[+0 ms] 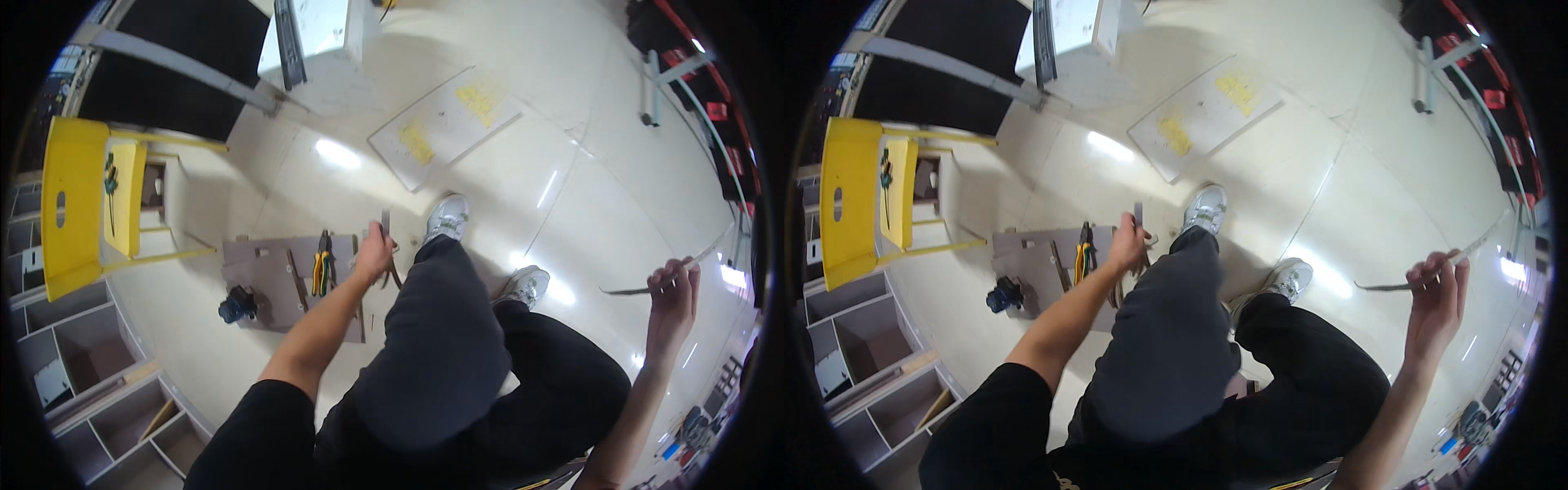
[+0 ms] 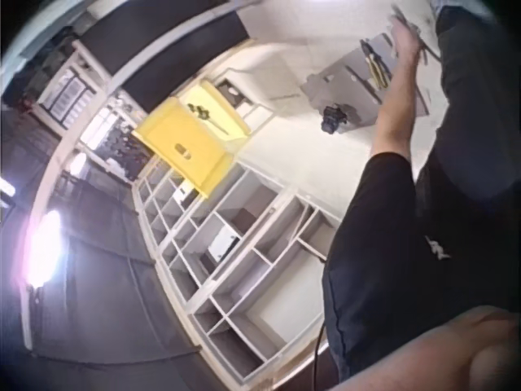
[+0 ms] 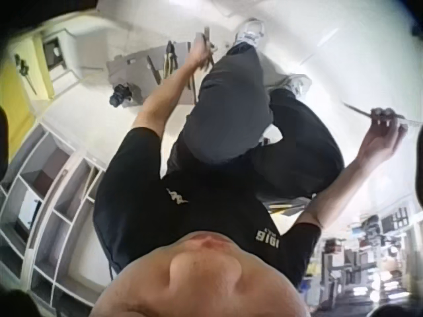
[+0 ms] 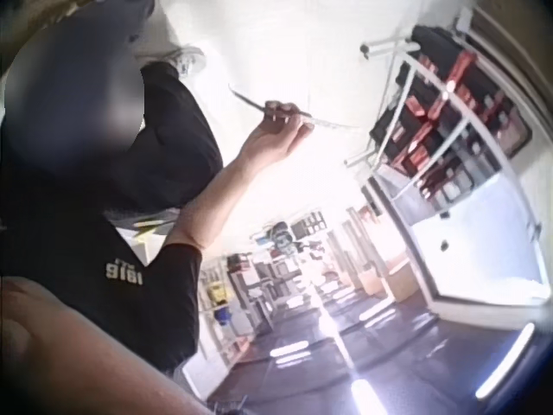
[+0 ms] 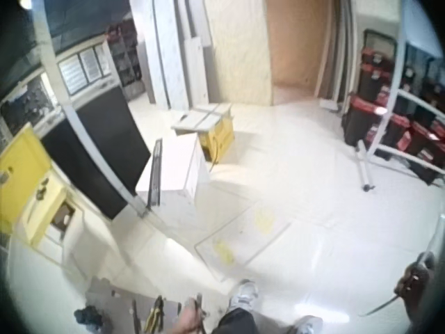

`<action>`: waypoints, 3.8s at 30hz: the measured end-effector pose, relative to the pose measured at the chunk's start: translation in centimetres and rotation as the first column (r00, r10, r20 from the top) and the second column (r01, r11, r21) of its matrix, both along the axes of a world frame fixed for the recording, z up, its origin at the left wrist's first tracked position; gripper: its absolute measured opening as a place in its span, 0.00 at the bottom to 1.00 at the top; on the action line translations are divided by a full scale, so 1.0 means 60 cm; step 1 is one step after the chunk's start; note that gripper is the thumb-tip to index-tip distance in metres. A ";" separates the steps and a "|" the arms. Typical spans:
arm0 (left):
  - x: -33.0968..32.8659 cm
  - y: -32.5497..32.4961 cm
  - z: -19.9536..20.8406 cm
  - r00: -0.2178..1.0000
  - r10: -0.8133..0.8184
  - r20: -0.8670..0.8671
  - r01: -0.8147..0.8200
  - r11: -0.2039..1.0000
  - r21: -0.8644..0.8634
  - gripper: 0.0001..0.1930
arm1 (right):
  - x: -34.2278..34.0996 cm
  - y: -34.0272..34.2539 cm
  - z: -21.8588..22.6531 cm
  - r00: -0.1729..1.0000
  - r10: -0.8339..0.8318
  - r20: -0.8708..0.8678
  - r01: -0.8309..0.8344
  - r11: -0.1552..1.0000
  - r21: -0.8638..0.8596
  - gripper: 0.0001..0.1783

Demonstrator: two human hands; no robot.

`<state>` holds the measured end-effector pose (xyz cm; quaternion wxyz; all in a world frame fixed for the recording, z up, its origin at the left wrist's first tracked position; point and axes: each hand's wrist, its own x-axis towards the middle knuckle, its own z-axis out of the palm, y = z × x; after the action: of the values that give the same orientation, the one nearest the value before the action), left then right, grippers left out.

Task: The person sits on the floor and uses pliers and a utility knife to trim and scrape a rectangular wooden board with yellow markings. They repeatedly cut small strips from the board's edge and scrape the surface, then place the board into a cabinet shelf.

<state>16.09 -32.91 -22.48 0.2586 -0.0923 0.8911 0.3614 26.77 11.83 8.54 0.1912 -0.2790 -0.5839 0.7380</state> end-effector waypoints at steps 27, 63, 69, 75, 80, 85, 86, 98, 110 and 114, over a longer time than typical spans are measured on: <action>0.104 0.401 0.608 0.905 -0.417 -0.085 0.272 0.413 0.869 0.15 | 0.049 -0.119 0.111 0.947 -0.232 -0.224 0.242 0.970 0.017 0.18; 0.359 -0.045 -0.081 0.794 -0.356 0.493 0.532 0.800 -0.277 0.20 | 0.119 0.025 -0.021 0.990 -0.050 0.132 0.063 0.993 -0.099 0.18; 0.311 -0.023 -0.085 0.859 -0.392 0.329 0.490 0.816 -0.306 0.18 | 0.100 0.012 -0.016 0.979 -0.060 0.197 0.068 0.997 -0.033 0.18; 0.214 0.018 -0.108 0.684 -0.706 -0.183 0.577 0.677 -0.456 0.18 | 0.092 0.002 -0.017 0.973 -0.068 0.222 0.071 0.997 -0.004 0.19; 0.225 0.020 -0.135 0.598 -0.797 -0.085 0.676 0.558 -0.482 0.16 | 0.095 -0.005 -0.011 0.970 -0.111 0.215 0.124 0.991 -0.045 0.18; 0.245 -0.006 -0.160 0.759 -0.647 0.073 0.625 0.694 -0.358 0.10 | 0.091 -0.005 -0.009 0.979 -0.072 0.192 0.085 0.994 -0.062 0.18; 0.235 -0.011 -0.152 0.836 -0.535 0.121 0.546 0.788 -0.285 0.09 | 0.094 -0.002 -0.012 0.978 -0.072 0.196 0.086 0.994 -0.064 0.18; 0.108 -0.092 -0.112 0.962 -0.272 -0.022 0.209 0.786 -0.583 0.05 | 0.098 -0.001 0.013 0.982 -0.115 0.152 0.124 0.991 -0.048 0.20; 0.117 -0.093 -0.139 0.857 -0.503 -0.111 0.298 0.661 -0.689 0.12 | 0.117 0.023 -0.008 0.976 -0.081 0.203 0.095 0.993 -0.062 0.20; 0.099 -0.082 -0.114 0.900 -0.435 -0.025 0.340 0.737 -0.584 0.12 | 0.118 0.031 -0.007 0.968 -0.104 0.226 0.117 0.992 -0.044 0.20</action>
<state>22.02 -37.82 -29.32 0.2168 0.0524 0.9745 0.0250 33.85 13.71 8.10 0.1573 -0.3977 -0.5640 0.7064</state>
